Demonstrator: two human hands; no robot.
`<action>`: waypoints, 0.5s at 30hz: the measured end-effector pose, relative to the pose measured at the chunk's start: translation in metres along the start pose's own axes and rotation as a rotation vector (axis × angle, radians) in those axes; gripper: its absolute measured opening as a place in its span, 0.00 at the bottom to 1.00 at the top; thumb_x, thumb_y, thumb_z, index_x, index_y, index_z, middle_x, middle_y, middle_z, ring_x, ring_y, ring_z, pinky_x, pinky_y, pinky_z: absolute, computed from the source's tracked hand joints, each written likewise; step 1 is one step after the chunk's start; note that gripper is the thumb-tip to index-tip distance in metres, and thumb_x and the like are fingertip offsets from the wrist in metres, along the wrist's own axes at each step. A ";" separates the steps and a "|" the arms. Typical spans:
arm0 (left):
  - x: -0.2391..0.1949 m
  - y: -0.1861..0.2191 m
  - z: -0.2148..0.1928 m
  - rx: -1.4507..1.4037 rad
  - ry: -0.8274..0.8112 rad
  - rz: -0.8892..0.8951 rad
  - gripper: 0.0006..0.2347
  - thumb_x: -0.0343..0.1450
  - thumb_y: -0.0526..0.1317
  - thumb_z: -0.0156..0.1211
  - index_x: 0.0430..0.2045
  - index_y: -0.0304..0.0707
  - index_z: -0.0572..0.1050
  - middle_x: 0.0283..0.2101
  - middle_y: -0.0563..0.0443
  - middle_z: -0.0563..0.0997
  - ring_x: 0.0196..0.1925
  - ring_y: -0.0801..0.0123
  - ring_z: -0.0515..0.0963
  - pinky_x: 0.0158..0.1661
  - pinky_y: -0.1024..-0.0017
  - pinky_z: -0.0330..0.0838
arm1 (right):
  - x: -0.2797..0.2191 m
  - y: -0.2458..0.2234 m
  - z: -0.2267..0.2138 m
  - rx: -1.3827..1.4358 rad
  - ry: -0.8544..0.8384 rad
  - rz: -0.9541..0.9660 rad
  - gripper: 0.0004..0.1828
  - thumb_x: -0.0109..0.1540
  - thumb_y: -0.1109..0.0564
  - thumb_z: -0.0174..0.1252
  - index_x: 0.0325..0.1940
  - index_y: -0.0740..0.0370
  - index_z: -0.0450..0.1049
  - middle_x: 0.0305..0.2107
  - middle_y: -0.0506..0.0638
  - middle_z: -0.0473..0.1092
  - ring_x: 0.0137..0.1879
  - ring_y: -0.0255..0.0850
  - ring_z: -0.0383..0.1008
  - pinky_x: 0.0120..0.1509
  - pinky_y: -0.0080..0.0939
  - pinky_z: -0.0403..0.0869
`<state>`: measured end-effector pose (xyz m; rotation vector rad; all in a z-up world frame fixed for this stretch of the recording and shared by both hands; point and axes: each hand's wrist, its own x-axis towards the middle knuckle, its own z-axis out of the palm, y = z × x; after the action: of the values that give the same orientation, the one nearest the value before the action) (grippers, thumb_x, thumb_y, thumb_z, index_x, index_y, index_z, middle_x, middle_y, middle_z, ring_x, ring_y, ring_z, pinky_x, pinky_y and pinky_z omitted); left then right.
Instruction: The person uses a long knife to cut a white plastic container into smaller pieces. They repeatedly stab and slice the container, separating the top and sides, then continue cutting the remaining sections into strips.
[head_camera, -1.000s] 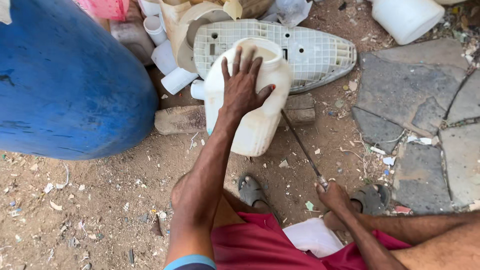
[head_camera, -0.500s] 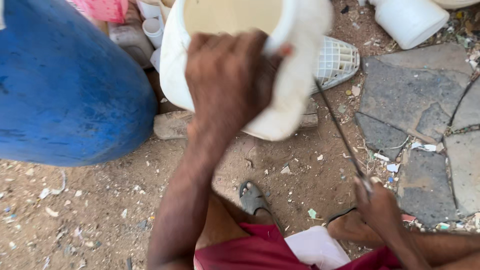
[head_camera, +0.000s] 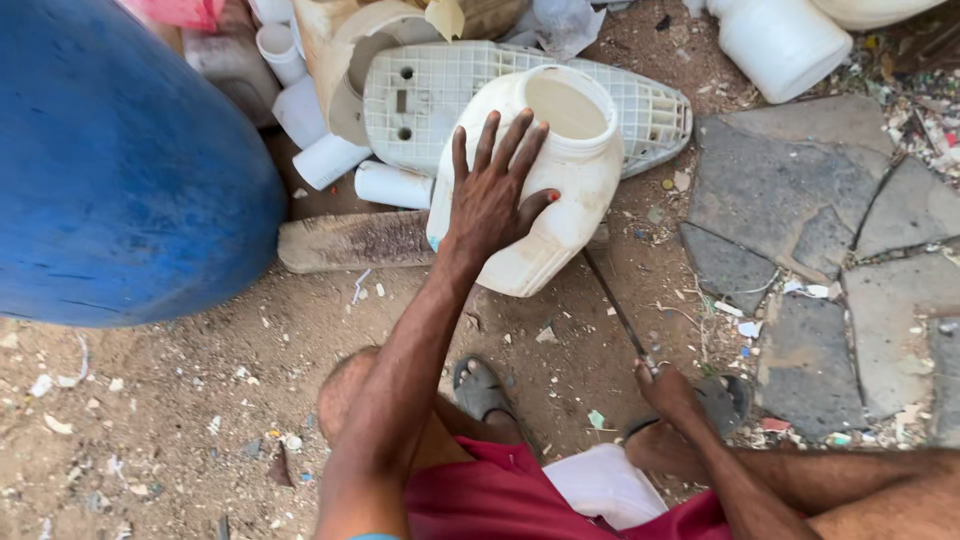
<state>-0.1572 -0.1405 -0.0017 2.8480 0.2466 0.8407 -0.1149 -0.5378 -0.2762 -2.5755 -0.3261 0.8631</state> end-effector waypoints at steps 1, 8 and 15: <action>0.012 0.001 -0.007 0.009 -0.038 0.015 0.36 0.67 0.63 0.62 0.67 0.43 0.65 0.72 0.43 0.60 0.76 0.45 0.48 0.69 0.34 0.33 | -0.004 -0.012 -0.008 0.014 -0.040 0.047 0.37 0.64 0.31 0.50 0.41 0.73 0.80 0.28 0.71 0.77 0.37 0.63 0.81 0.43 0.59 0.76; 0.071 -0.034 -0.022 0.018 -0.334 0.094 0.13 0.66 0.46 0.72 0.38 0.40 0.82 0.42 0.46 0.82 0.59 0.54 0.74 0.68 0.46 0.48 | -0.018 -0.032 -0.050 0.000 -0.211 0.200 0.34 0.72 0.31 0.45 0.45 0.64 0.77 0.40 0.69 0.78 0.44 0.67 0.79 0.44 0.67 0.81; 0.037 -0.076 -0.069 -0.203 0.088 -0.250 0.14 0.67 0.45 0.73 0.32 0.31 0.81 0.33 0.38 0.82 0.36 0.48 0.83 0.43 0.55 0.74 | -0.069 -0.003 -0.212 -0.189 0.141 -0.038 0.28 0.68 0.35 0.51 0.41 0.63 0.77 0.24 0.56 0.75 0.27 0.47 0.76 0.32 0.49 0.78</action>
<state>-0.1727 -0.0511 0.0597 2.5304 0.4868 0.8832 -0.0388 -0.6222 -0.0845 -2.7764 -0.4324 0.6602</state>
